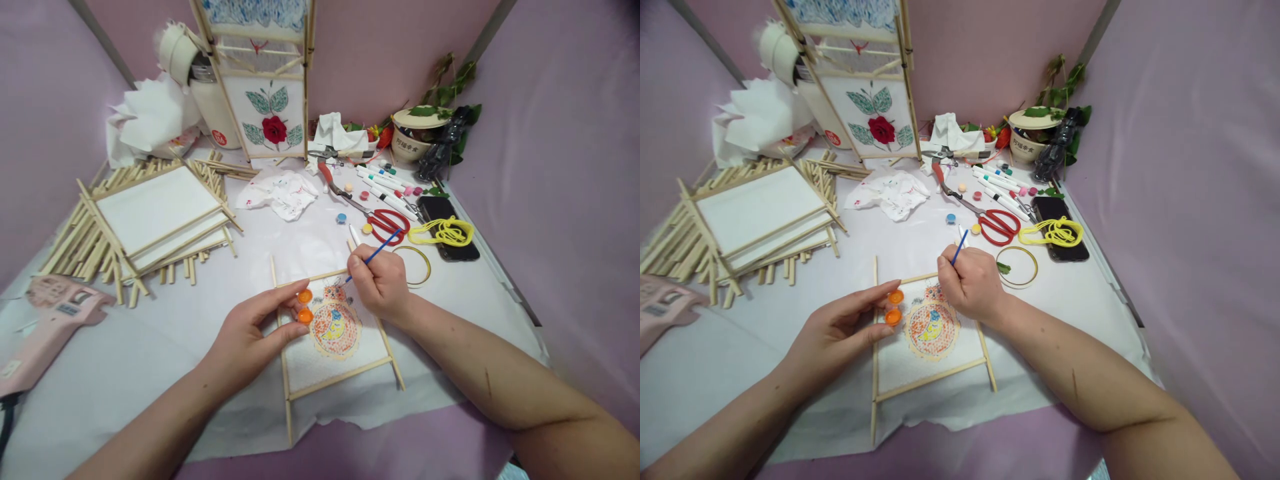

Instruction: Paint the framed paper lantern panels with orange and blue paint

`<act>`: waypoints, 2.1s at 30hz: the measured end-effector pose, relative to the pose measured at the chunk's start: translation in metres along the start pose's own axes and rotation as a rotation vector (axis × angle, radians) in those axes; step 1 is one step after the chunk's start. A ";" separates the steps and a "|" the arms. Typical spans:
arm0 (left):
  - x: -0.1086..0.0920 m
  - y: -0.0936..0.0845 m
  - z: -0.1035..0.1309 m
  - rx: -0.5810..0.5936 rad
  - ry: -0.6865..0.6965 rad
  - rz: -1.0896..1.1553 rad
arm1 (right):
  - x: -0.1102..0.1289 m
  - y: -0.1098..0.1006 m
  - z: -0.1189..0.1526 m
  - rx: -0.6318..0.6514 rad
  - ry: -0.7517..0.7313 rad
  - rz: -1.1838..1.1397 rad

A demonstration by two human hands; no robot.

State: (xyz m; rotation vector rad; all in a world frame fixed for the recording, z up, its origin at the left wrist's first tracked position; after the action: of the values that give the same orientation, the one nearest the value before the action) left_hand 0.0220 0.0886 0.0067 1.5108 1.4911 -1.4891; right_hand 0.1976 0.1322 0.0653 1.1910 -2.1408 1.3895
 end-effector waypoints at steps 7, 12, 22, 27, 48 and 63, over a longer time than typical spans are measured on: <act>0.001 0.001 -0.001 -0.002 -0.003 0.003 | -0.001 -0.001 0.000 -0.016 0.006 0.005; 0.002 0.001 -0.001 0.005 0.001 0.005 | 0.000 0.001 0.000 0.005 0.008 0.027; -0.001 0.000 -0.001 -0.002 -0.015 -0.006 | -0.001 0.002 0.000 0.010 0.017 0.021; 0.000 0.000 -0.001 -0.002 -0.016 0.002 | -0.001 0.001 0.000 0.008 0.021 0.004; -0.001 0.000 -0.001 -0.003 -0.012 0.003 | -0.003 0.003 0.000 0.021 0.031 -0.004; -0.001 0.000 -0.001 -0.003 -0.017 -0.016 | 0.012 -0.014 0.013 -0.021 -0.186 -0.418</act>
State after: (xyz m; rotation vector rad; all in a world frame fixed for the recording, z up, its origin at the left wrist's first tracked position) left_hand 0.0226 0.0893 0.0078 1.4846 1.4982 -1.5048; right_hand 0.2039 0.1127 0.0751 1.6969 -1.8625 1.1056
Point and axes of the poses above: each hand's wrist, its own z-axis away from the middle knuckle, its own y-axis out of the palm, x = y × z, the point moved 9 cm from there along -z, towards the middle knuckle, and after that the axes turned 14 degrees about y, right-handed, at the moved point
